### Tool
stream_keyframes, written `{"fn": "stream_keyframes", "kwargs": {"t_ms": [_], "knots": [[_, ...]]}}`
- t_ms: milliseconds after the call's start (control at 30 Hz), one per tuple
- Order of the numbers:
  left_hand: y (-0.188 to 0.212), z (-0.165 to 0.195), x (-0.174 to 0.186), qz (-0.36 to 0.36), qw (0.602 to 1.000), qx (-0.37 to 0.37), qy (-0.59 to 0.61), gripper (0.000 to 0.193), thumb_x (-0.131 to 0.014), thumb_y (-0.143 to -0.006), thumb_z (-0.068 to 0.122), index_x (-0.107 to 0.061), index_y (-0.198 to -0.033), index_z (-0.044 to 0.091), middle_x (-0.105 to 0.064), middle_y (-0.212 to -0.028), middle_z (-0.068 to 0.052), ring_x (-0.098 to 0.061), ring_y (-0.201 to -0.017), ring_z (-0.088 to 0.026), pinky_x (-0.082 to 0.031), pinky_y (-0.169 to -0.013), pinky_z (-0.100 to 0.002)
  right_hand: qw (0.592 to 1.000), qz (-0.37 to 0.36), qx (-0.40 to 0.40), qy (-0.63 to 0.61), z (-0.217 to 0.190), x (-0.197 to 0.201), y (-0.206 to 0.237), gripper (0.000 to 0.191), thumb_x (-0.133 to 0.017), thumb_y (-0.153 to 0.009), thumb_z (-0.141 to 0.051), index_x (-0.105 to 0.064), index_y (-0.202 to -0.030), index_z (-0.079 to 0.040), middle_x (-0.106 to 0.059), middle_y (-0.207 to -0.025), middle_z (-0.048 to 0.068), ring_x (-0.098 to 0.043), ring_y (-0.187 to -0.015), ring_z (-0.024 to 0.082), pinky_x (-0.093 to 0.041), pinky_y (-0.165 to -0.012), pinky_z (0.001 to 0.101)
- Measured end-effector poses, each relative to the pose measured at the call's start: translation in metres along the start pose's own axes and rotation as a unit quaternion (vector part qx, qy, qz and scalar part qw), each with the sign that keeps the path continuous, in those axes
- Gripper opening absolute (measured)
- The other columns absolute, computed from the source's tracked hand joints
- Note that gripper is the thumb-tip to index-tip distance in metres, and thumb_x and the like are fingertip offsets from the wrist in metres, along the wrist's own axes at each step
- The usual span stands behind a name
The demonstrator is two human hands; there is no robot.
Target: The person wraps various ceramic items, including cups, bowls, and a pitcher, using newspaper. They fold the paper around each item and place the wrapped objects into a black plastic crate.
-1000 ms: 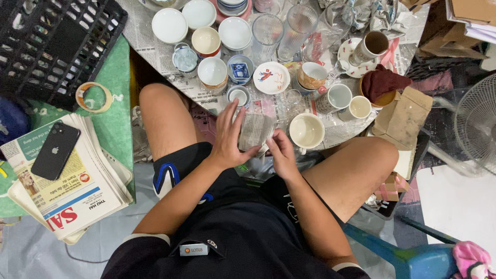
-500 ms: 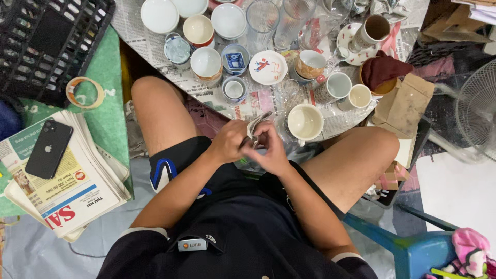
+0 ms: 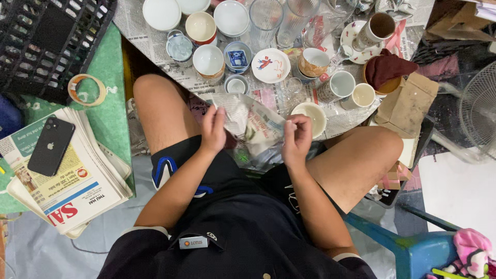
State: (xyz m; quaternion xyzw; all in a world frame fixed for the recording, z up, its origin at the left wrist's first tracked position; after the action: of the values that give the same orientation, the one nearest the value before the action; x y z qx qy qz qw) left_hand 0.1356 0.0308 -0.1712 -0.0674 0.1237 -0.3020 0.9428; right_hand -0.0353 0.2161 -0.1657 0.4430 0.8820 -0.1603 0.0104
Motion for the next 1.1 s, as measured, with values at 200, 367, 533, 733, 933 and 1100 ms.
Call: {"fn": "stream_keyframes", "kwargs": {"t_ms": [200, 367, 533, 733, 933, 1100], "knots": [[0.001, 0.004, 0.007, 0.043, 0.998, 0.021, 0.033, 0.03, -0.045, -0.119, 0.02, -0.061, -0.133, -0.002, -0.061, -0.104, -0.002, -0.05, -0.092, -0.007, -0.042, -0.088, -0.025, 0.993, -0.035, -0.027, 0.112, -0.024, -0.008, -0.013, 0.035, -0.079, -0.091, -0.01, -0.051, -0.112, -0.006, -0.055, -0.117, 0.008, -0.058, -0.102, 0.015, -0.052, -0.082, 0.0324], [0.006, 0.018, 0.009, 0.086, 0.994, -0.059, 0.015, 0.036, -0.037, -0.116, 0.022, -0.05, -0.14, -0.001, -0.061, -0.133, -0.008, -0.056, -0.122, -0.014, -0.043, -0.11, -0.029, 0.892, -0.065, 0.237, 0.38, -0.076, -0.036, 0.001, 0.063, -0.097, -0.065, -0.016, -0.054, -0.11, -0.012, -0.04, -0.129, 0.017, -0.048, -0.121, 0.034, -0.049, -0.094, 0.0448], [0.017, 0.002, 0.016, 0.085, 0.993, -0.065, 0.051, 0.036, -0.036, -0.117, 0.024, -0.05, -0.139, -0.001, -0.06, -0.132, -0.009, -0.057, -0.12, -0.014, -0.045, -0.107, -0.029, 0.96, 0.023, 0.155, 0.232, -0.055, -0.021, -0.001, 0.081, -0.093, -0.07, -0.003, -0.031, -0.123, -0.016, -0.034, -0.133, 0.013, -0.048, -0.119, 0.031, -0.048, -0.099, 0.0472], [0.055, 0.001, 0.009, 0.039, 0.983, -0.065, 0.169, 0.023, -0.038, -0.118, 0.022, -0.047, -0.13, 0.004, -0.063, -0.112, -0.007, -0.06, -0.088, -0.01, -0.052, -0.077, -0.025, 0.993, 0.032, -0.055, -0.095, -0.003, 0.003, 0.003, 0.083, -0.073, -0.074, 0.019, -0.026, -0.13, -0.021, -0.04, -0.138, 0.014, -0.065, -0.099, 0.024, -0.06, -0.076, 0.0352], [0.071, 0.043, 0.037, 0.105, 0.975, 0.005, 0.196, 0.031, -0.04, -0.11, 0.018, -0.041, -0.137, 0.002, -0.062, -0.132, -0.011, -0.068, -0.119, -0.022, -0.061, -0.101, -0.042, 0.984, -0.01, -0.047, -0.173, -0.007, 0.006, -0.001, 0.083, -0.065, -0.079, 0.024, -0.028, -0.139, -0.02, -0.036, -0.153, 0.019, -0.061, -0.12, 0.032, -0.058, -0.097, 0.0407], [0.104, 0.068, 0.088, 0.143, 0.986, 0.034, 0.079, 0.03, -0.045, -0.113, 0.013, -0.044, -0.14, 0.0, -0.064, -0.127, -0.016, -0.071, -0.108, -0.027, -0.064, -0.086, -0.045, 0.967, -0.043, -0.133, -0.212, -0.007, -0.026, 0.021, 0.091, -0.06, -0.076, 0.02, -0.022, -0.148, -0.021, -0.021, -0.167, 0.017, -0.051, -0.142, 0.031, -0.057, -0.099, 0.0407]]}}
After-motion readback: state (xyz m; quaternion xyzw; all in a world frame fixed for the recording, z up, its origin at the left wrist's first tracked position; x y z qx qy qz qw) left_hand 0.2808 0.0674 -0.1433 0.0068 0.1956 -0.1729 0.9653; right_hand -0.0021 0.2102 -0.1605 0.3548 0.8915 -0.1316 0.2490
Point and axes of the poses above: each hand's wrist, its own y-axis away from the middle knuckle, its own x-axis out of the back of the hand, z = x × y, the point moved 7 cm from there along -y, towards the middle knuckle
